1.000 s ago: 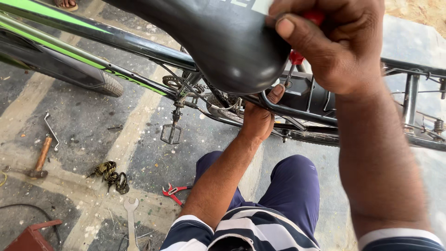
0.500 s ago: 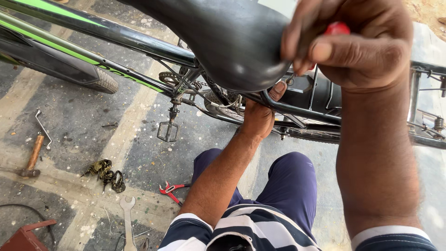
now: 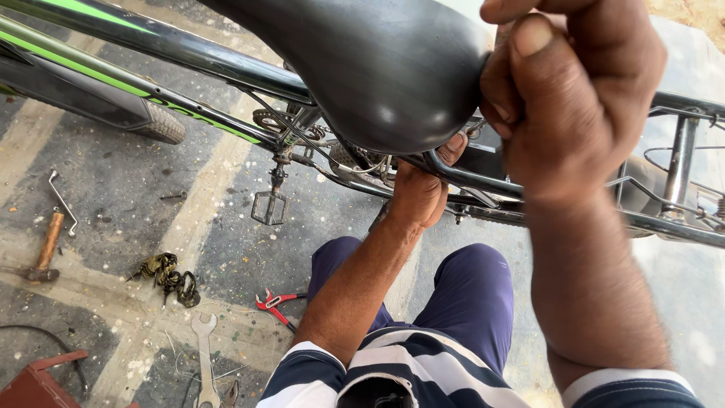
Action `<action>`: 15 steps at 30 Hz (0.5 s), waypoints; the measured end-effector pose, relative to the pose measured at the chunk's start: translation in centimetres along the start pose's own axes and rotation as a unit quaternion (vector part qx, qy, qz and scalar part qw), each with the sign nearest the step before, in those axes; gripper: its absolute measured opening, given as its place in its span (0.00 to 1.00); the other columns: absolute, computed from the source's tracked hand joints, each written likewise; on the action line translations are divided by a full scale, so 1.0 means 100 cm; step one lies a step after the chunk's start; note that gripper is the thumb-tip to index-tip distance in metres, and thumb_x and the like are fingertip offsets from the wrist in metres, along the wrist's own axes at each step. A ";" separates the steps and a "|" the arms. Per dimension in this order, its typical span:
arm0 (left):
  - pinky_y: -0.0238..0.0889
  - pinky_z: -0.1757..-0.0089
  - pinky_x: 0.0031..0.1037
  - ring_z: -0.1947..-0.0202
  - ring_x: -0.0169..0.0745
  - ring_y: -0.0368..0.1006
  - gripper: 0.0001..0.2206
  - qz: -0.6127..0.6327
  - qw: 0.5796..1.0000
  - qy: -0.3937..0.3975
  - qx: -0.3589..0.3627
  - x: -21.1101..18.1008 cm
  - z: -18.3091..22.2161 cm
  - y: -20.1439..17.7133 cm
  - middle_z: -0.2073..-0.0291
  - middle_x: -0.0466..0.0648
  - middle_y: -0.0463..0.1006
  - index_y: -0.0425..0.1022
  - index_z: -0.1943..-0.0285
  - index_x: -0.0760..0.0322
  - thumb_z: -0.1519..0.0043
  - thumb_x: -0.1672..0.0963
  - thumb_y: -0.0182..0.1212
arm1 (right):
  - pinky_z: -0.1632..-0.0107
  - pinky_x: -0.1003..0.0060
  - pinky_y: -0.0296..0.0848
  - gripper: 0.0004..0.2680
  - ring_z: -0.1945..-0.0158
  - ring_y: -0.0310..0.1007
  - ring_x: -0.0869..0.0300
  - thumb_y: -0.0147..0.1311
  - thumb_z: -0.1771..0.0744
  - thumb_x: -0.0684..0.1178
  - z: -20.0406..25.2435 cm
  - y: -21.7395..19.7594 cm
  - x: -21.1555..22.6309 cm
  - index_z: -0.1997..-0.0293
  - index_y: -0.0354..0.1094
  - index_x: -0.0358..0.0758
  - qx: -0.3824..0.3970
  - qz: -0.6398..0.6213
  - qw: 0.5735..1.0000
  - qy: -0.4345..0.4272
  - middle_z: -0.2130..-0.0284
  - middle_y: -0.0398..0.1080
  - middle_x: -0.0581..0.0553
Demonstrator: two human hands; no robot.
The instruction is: The person tightens screws on a bicycle rear rack using a screwdriver while holding the frame and rack by hand.
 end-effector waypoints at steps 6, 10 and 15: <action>0.64 0.38 0.29 0.44 0.36 0.73 0.09 -0.013 1.000 -0.018 -0.011 0.001 -0.001 -0.004 0.52 0.44 0.79 0.77 0.51 0.63 0.38 0.61 0.70 | 0.77 0.66 0.56 0.08 0.82 0.57 0.60 0.49 0.22 0.47 -0.006 0.004 -0.022 0.47 0.65 0.30 -0.057 0.058 0.994 -0.073 0.75 0.65 0.43; 0.62 0.36 0.33 0.43 0.39 0.72 0.11 -0.010 1.000 -0.003 0.003 -0.002 -0.001 0.002 0.49 0.46 0.78 0.77 0.47 0.65 0.36 0.60 0.70 | 0.77 0.65 0.56 0.08 0.82 0.57 0.58 0.49 0.21 0.46 -0.010 -0.003 -0.018 0.52 0.65 0.32 -0.038 0.040 0.997 -0.051 0.77 0.63 0.43; 0.61 0.36 0.33 0.40 0.37 0.70 0.14 -0.039 0.998 0.042 0.010 -0.006 0.006 0.008 0.44 0.47 0.75 0.75 0.41 0.65 0.35 0.60 0.68 | 0.72 0.64 0.59 0.08 0.76 0.58 0.57 0.45 0.20 0.47 0.001 -0.019 -0.007 0.48 0.62 0.33 -0.004 -0.031 0.999 0.045 0.69 0.63 0.38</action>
Point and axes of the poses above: each hand's wrist, its own z-axis away from the middle knuckle, its own y-axis out of the palm, x = y × z, the point moved 1 cm from there along -z, towards the middle knuckle
